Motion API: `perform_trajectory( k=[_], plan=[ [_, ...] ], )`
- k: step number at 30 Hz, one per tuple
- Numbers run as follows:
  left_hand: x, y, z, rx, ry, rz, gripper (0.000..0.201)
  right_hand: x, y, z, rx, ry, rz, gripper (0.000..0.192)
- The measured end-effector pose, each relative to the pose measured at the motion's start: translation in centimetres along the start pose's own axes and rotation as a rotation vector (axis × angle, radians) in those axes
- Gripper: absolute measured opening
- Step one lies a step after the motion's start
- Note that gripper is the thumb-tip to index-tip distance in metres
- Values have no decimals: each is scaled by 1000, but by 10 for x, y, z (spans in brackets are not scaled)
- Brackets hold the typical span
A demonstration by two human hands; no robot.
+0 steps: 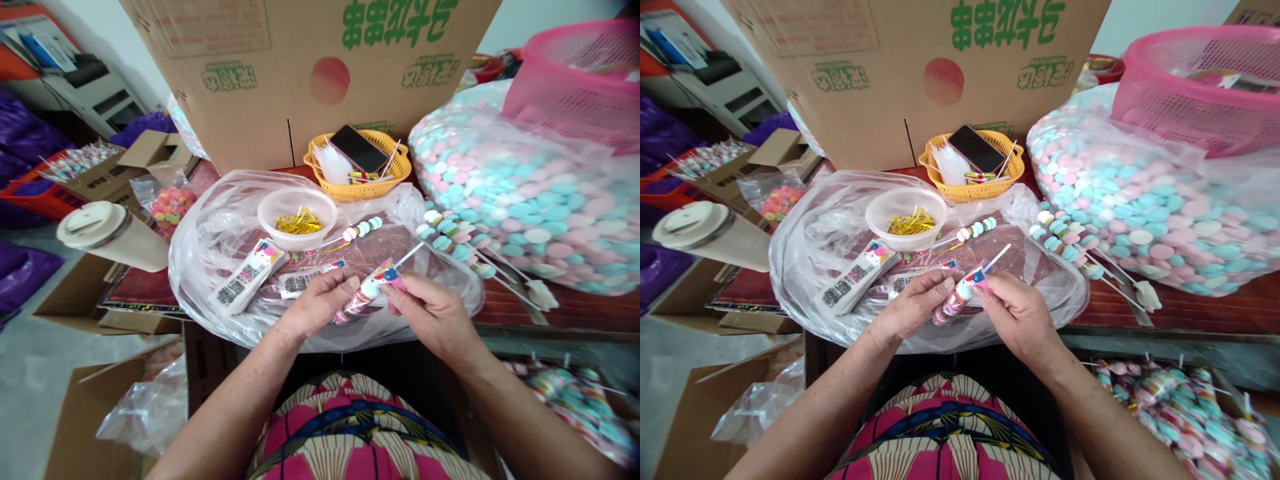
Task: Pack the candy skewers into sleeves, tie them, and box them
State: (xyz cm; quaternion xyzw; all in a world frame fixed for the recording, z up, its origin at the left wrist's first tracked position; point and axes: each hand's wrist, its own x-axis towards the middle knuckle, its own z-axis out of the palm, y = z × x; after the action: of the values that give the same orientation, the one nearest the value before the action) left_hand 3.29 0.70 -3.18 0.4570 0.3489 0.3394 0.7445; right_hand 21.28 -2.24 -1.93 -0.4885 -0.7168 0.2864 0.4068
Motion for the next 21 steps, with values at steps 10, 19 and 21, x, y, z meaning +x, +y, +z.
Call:
perform_trajectory(
  k=[10, 19, 21],
  plan=[
    [2, 4, 18, 118, 73, 43, 28, 2, -5, 6, 38, 158, 90, 8],
    [-1, 4, 20, 26, 44, -41, 26, 5, -9, 14, 506, 239, 282, 13],
    [-1, 5, 18, -6, -27, -114, 26, 5, -10, 17, 576, 266, 310, 15]
  ],
)
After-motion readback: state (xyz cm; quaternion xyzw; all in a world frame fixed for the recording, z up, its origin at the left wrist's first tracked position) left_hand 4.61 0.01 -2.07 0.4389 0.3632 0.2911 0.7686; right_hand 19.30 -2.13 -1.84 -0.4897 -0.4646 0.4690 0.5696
